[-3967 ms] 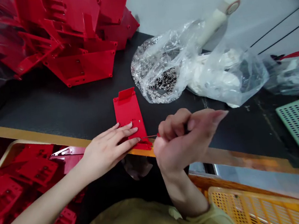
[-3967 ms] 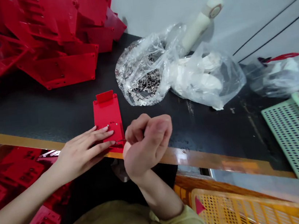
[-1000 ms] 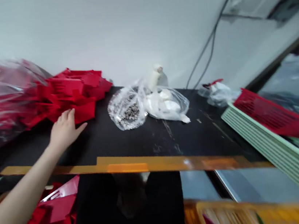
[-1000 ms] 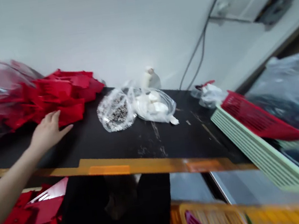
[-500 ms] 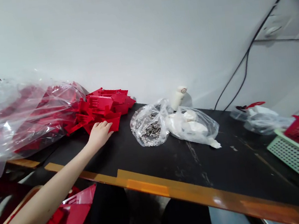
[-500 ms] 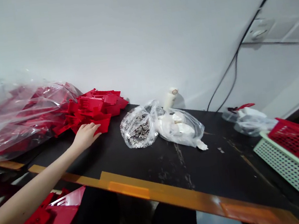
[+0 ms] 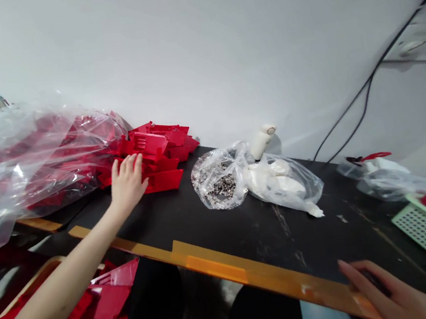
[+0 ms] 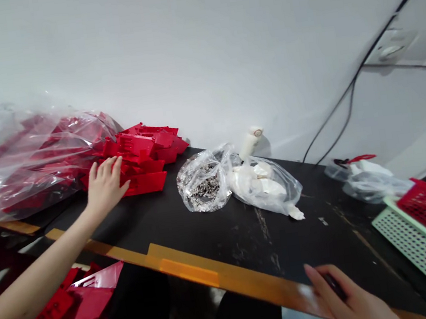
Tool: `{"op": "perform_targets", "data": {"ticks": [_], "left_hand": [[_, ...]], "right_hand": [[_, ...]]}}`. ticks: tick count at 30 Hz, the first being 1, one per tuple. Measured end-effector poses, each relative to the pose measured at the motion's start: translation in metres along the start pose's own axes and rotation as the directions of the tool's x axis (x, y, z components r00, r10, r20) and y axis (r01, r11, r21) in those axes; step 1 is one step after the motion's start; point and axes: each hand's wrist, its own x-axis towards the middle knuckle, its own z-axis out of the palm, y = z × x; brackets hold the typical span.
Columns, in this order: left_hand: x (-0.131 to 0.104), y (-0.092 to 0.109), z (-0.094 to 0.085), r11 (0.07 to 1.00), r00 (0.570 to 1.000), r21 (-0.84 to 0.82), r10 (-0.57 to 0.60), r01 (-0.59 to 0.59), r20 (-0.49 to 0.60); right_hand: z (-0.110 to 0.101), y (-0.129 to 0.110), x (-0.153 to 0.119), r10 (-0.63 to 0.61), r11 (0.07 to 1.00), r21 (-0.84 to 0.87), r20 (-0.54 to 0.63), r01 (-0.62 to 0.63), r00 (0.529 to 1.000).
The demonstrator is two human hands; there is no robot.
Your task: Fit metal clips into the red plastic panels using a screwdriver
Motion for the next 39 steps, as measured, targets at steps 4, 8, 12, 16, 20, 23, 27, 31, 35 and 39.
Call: {"op": "perform_targets", "data": {"ticks": [4,8,12,16,20,23,27,31,35,39], "left_hand": [[-0.007,-0.038,0.005,0.998,0.997,-0.015,-0.061,0.062,0.055],[-0.002,-0.054,0.011,0.991,0.994,-0.068,-0.114,0.113,-0.003],[0.012,-0.060,-0.001,0.973,0.966,-0.135,-0.208,0.187,-0.155],[0.020,-0.048,-0.035,0.914,0.798,-0.335,-0.374,0.229,-0.473],[0.008,-0.011,-0.063,0.607,0.754,-0.794,-0.523,0.002,-0.398],[-0.012,0.022,-0.056,0.112,0.841,-0.964,-0.520,0.239,0.148],[-0.037,0.056,-0.025,-0.172,0.733,-0.817,-0.369,0.550,0.571],[-0.050,0.075,-0.003,-0.274,0.638,-0.732,-0.362,0.624,0.679],[-0.056,0.082,0.004,-0.309,0.591,-0.700,-0.379,0.644,0.712],[-0.062,0.082,0.006,-0.328,0.566,-0.676,-0.376,0.659,0.734]], "right_hand": [[0.003,-0.077,0.004,-0.037,0.999,-0.009,0.069,0.038,0.997],[0.028,-0.127,0.022,-0.253,0.961,-0.071,0.154,0.266,0.955],[0.060,-0.154,0.051,-0.375,0.898,-0.154,0.219,0.412,0.901],[0.092,-0.158,0.074,-0.508,0.833,-0.098,0.257,0.545,0.822],[0.108,-0.152,0.083,-0.597,0.783,-0.044,0.226,0.620,0.770],[0.108,-0.154,0.089,-0.607,0.786,-0.027,0.156,0.618,0.779],[0.107,-0.169,0.110,-0.575,0.816,-0.004,0.101,0.578,0.812],[0.121,-0.187,0.138,-0.503,0.861,0.007,0.163,0.509,0.849],[0.132,-0.193,0.153,-0.463,0.884,0.045,0.206,0.465,0.862],[0.124,-0.190,0.153,-0.475,0.876,0.194,0.184,0.442,0.860]]}}
